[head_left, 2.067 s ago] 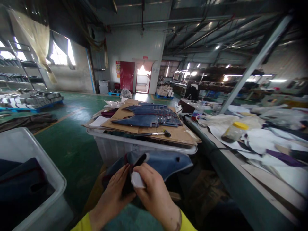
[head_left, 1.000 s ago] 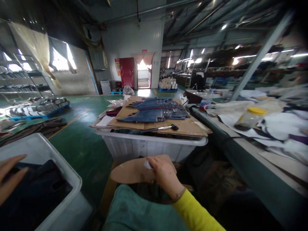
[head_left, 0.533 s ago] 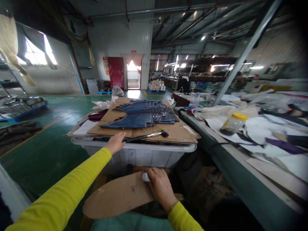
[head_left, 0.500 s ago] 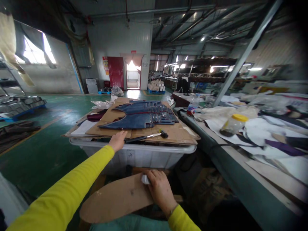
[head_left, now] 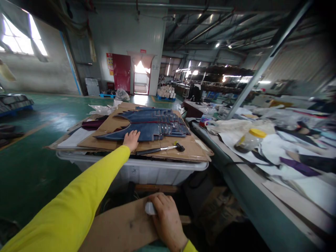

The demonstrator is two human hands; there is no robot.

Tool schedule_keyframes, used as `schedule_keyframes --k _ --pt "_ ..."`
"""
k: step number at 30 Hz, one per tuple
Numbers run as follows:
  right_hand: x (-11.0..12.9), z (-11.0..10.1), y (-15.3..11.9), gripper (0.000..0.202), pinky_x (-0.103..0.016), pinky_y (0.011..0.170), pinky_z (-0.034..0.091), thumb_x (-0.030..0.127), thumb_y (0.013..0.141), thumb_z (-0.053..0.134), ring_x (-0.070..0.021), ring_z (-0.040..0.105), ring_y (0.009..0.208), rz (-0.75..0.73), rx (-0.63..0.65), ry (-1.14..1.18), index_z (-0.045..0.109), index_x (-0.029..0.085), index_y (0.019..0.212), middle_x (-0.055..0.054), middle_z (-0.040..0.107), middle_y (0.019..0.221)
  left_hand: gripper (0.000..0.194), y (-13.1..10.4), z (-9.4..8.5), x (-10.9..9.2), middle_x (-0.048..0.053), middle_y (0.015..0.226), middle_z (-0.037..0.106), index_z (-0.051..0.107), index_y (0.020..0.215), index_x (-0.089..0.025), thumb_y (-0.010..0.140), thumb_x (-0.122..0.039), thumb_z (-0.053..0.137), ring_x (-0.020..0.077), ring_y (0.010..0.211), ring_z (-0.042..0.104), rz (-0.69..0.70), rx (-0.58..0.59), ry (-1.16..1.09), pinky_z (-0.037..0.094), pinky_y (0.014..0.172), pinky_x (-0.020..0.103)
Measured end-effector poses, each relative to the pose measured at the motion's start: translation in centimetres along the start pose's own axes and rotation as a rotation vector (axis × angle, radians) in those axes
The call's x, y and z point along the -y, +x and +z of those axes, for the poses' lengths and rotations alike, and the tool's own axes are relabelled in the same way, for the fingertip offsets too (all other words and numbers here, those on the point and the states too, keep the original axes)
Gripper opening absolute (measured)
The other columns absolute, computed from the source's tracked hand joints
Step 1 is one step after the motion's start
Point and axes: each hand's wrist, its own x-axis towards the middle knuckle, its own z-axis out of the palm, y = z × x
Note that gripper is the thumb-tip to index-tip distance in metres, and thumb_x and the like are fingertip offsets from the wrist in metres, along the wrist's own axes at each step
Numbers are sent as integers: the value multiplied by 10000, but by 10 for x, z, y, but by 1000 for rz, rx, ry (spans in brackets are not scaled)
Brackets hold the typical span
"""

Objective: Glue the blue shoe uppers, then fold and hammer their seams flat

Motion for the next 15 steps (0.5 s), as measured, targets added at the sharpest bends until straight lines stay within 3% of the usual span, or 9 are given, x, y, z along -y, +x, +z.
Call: schedule_keyframes --k 4,7,10,15 --pt "-3 -4 0 394 -327 835 333 -14 719 462 -193 543 922 13 16 -20 613 240 980 -16 635 954 319 15 -4 8 139 1169 634 609 1122 -189 870 -212 415 255 1134 558 -103 -34 -8 387 964 404" --pt "-4 -7 0 377 -322 844 337 2 740 461 -192 545 929 15 11 -26 610 241 991 -18 637 964 340 19 -23 27 142 964 693 641 1003 -182 904 -351 363 263 956 640 -180 -55 -12 455 818 353" --pt "-4 -8 -1 360 -327 861 334 21 757 467 -200 545 933 12 9 -34 614 235 1006 -29 639 966 372 0 -43 55 138 949 697 643 964 -184 897 -419 364 263 921 648 -250 -74 -3 460 763 322" --pt "-1 -8 -2 326 -312 840 330 24 775 464 -194 545 925 -2 -4 -56 619 238 964 -20 637 942 389 -53 -80 103 130 930 700 652 969 -161 893 -414 366 257 898 648 -372 -137 20 462 726 296"
